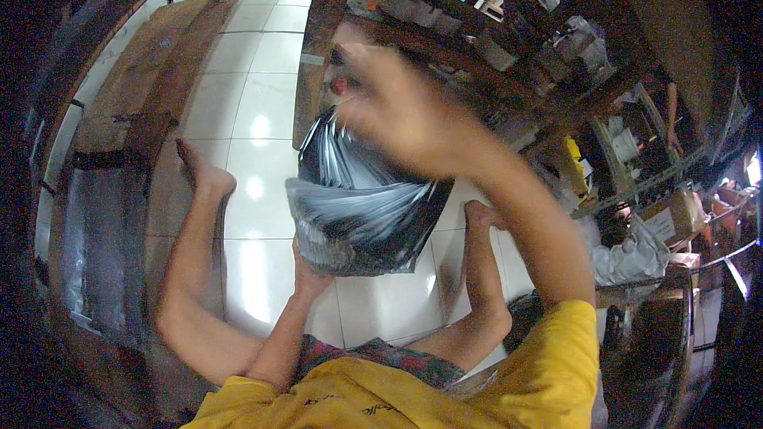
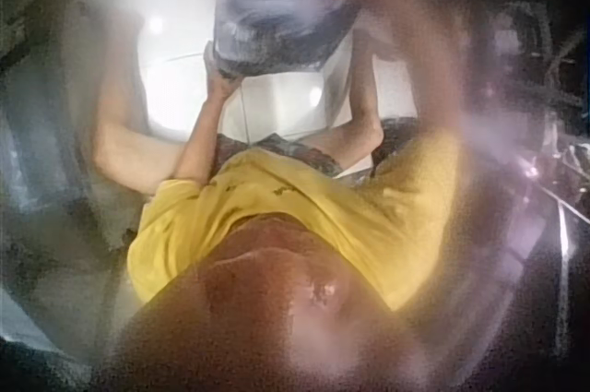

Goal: The person sits on the floor and repeatedly folds white poly mailers, then places them into a black plastic bag. The person handles the mailers one by one, smoothing and folding them before inserting them into the bag.

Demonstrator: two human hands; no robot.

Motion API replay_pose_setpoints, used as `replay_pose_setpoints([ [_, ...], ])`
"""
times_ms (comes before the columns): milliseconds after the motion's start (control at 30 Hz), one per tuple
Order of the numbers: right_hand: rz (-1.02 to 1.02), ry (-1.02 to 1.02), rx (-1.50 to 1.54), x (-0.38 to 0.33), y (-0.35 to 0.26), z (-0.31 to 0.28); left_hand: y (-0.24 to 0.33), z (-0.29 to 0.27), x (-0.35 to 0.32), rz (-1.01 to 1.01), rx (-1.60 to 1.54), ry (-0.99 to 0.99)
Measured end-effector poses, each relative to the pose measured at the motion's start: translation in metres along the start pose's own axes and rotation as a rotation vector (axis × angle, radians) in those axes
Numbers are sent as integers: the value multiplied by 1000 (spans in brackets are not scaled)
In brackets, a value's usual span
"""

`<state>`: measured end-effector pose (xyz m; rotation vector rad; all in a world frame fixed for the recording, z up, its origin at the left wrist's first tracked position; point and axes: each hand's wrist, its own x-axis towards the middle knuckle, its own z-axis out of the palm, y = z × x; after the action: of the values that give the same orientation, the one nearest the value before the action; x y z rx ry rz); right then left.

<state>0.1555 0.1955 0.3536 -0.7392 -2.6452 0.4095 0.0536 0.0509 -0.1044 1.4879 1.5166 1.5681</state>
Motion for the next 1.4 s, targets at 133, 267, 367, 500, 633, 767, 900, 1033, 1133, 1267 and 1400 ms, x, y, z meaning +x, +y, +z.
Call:
replay_pose_setpoints([
  [133, 54, -166, -43, 38, -18, 2, 8, -3, 1, -39, 16, -23],
  [267, -76, 110, -40, 69, -22, 7, 10, -1, 3, -13, -14, 0],
  [367, 28, -113, -75, 63, -29, 14, 12, -8, 7, -2, -34, -3],
  [500, 86, -129, -57, 57, -35, 11, 24, -8, 10, 14, 36, 1],
  [633, 19, -40, -67, 58, -14, 7, 28, -12, 8, -43, 43, -4],
  [767, 109, -73, 54, 56, -24, -6, 26, -13, 5, -18, 51, 66],
  [900, 109, -139, -7, 29, 5, 5, 28, -8, 5, -26, 11, 59],
  [1033, 30, -104, -95, 9, -1, -11, 18, -11, 11, -53, 41, -17],
  [1133, 73, -53, 92, 13, -7, -9, 19, -10, 11, -61, 6, -22],
  [1267, 101, -346, -224, 42, -43, 4, 0, -9, 7, 16, 15, 11],
  [1400, 18, -286, -205, 48, -29, 22, 24, -12, 10, 27, 100, 39],
])
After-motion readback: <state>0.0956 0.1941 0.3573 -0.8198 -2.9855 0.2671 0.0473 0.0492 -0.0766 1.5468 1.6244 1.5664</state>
